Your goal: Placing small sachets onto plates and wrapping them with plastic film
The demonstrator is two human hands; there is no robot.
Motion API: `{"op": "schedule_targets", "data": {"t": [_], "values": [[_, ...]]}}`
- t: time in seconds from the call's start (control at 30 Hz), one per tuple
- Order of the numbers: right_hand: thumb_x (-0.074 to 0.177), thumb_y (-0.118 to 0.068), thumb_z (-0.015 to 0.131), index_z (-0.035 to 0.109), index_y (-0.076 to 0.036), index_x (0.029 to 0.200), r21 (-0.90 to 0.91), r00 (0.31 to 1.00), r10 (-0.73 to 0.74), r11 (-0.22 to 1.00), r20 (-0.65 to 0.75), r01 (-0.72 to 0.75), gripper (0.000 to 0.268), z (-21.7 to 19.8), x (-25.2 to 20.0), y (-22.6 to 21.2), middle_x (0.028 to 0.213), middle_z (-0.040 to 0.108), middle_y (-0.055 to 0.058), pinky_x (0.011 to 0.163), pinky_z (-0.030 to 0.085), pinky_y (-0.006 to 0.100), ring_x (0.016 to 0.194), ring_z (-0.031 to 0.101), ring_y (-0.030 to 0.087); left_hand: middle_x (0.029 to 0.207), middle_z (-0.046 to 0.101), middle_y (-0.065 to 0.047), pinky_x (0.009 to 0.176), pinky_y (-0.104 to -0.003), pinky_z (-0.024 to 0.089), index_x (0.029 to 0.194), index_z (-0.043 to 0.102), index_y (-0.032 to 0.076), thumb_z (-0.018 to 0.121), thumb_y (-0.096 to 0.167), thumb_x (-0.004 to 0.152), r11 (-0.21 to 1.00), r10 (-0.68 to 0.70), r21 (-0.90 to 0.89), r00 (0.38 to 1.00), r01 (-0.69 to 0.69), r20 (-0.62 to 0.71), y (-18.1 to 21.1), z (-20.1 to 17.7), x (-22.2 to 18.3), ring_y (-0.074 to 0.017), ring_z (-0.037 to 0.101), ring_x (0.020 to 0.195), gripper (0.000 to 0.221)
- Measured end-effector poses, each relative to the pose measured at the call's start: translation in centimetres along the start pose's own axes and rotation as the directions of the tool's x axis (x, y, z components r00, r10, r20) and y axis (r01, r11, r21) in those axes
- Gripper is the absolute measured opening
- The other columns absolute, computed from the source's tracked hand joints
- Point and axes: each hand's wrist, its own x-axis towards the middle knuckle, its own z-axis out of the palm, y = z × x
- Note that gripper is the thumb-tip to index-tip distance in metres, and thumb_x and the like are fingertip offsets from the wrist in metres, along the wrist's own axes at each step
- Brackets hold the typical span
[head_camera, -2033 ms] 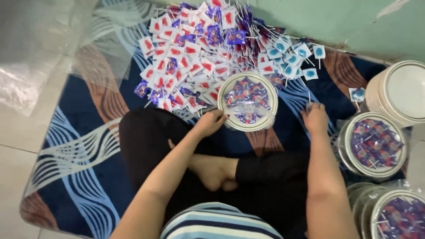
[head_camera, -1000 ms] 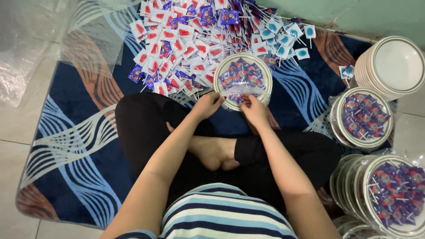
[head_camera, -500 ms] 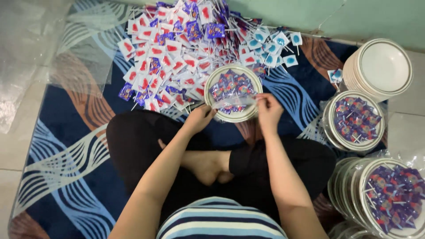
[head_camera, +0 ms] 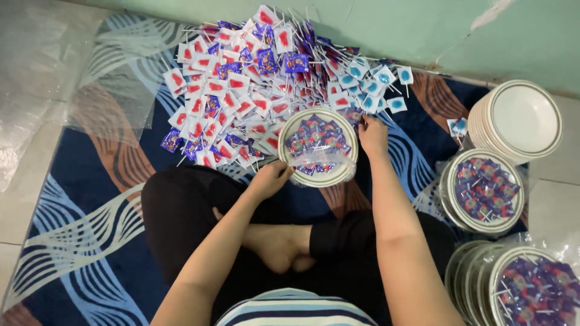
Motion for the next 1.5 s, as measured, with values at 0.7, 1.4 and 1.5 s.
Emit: {"op": "schedule_targets", "data": {"t": [0.7, 1.4, 1.5], "values": [[0.080, -0.003, 0.080, 0.074, -0.001, 0.103, 0.765, 0.835, -0.078, 0.456, 0.544, -0.455, 0.024, -13.5, -20.3, -6.3, 0.084, 0.076, 0.008, 0.061, 0.060, 0.024, 0.066, 0.071, 0.012, 0.087, 0.066, -0.021, 0.077, -0.054, 0.053, 0.086, 0.064, 0.004, 0.056, 0.044, 0.098, 0.998, 0.058, -0.026, 0.998, -0.059, -0.038, -1.3, 0.3, -0.5, -0.0478, 0.067, 0.089, 0.043], [0.098, -0.011, 0.054, 0.065, -0.023, 0.104, 0.002, 0.986, -0.038, 0.999, 0.164, 0.038, 0.018, -7.0, -19.4, -10.6, 0.099, 0.075, 0.010, 0.084, 0.059, 0.051, 0.094, 0.072, 0.041, 0.082, 0.063, -0.021, 0.073, -0.051, 0.051, 0.082, 0.062, 0.004, 0.058, 0.046, 0.098, 0.991, 0.106, -0.074, 0.994, -0.109, -0.041, -1.1, 0.2, -0.8, -0.0472, 0.066, 0.084, 0.045], [0.096, -0.010, 0.057, 0.067, -0.020, 0.115, 0.025, 0.995, -0.057, 0.998, 0.082, 0.055, 0.024, -6.8, -19.3, -10.9, 0.110, 0.072, 0.014, 0.085, 0.059, 0.053, 0.096, 0.071, 0.043, 0.085, 0.064, -0.019, 0.074, -0.051, 0.052, 0.083, 0.063, 0.006, 0.057, 0.048, 0.097, 0.995, 0.077, -0.059, 0.997, -0.079, -0.032, -1.0, 0.1, -0.7, -0.0455, 0.066, 0.085, 0.046]]}}
